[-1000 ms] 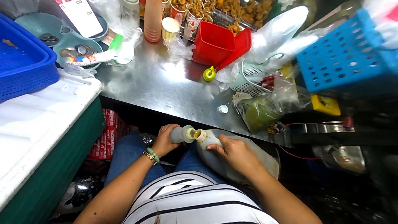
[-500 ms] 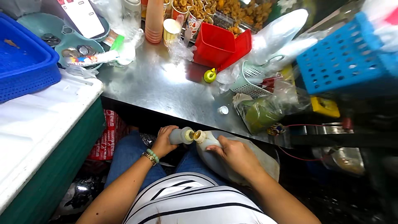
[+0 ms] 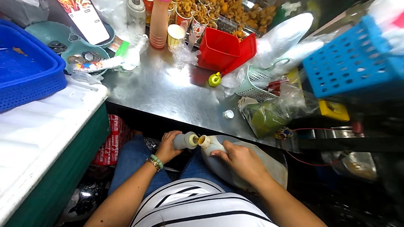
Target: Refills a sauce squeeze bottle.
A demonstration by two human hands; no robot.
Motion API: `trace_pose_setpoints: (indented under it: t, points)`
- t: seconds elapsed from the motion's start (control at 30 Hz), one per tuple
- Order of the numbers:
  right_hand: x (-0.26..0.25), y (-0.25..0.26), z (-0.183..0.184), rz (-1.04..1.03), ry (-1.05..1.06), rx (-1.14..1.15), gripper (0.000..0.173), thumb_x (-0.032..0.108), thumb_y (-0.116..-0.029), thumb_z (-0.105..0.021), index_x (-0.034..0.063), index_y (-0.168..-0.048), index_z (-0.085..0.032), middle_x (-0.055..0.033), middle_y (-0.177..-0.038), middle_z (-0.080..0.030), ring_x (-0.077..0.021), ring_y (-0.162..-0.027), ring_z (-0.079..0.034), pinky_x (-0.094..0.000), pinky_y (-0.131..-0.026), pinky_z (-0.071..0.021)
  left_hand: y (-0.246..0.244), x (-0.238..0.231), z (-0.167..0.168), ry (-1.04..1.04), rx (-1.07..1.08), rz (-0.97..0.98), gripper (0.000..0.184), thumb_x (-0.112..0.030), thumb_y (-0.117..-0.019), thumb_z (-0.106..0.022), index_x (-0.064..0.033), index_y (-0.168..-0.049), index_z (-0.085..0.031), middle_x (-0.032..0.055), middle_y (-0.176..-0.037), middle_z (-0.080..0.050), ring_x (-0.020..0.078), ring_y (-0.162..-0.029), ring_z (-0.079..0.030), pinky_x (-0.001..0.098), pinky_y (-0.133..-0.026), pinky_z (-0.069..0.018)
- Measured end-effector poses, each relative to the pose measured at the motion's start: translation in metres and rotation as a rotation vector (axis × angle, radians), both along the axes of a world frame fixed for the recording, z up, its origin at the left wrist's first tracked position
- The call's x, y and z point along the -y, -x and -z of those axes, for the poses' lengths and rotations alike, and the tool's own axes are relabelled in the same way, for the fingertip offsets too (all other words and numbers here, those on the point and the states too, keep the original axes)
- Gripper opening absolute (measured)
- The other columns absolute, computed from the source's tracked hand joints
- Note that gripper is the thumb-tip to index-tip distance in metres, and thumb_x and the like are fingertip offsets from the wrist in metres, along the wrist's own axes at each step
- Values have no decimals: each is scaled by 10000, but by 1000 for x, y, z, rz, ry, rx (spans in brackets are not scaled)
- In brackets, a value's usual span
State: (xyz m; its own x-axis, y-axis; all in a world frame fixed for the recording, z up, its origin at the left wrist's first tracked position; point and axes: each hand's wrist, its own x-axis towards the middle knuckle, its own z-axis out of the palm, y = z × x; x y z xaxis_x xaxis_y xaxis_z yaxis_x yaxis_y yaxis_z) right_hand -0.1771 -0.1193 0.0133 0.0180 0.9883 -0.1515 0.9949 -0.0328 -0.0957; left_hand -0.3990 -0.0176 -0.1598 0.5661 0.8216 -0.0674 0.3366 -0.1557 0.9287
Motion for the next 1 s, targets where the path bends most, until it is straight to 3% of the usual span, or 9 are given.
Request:
trace_pose_setpoints:
  t: [0.33,1.0]
  points:
    - [-1,3,0,19,22,-13,595,580,-985,-553,1,-902,-656,-167,-649,-625,-376,-633,-687,-523,-538,-524,0,1,0,18,-19,-7,788,-57,-684,-894,34,-1389,-554,226,-1418,-572,368,-1375,-494,511,-1226,-261]
    - [-2,5,2,39,33,-15,600,602,-985,-538,21,-896,-657,-150,-650,-626,-357,-641,-693,-504,-539,-532,4,1,12,13,-7,-56,777,-72,-673,-904,50,-1363,-567,238,-1383,-590,377,-1341,-518,491,-1188,-335]
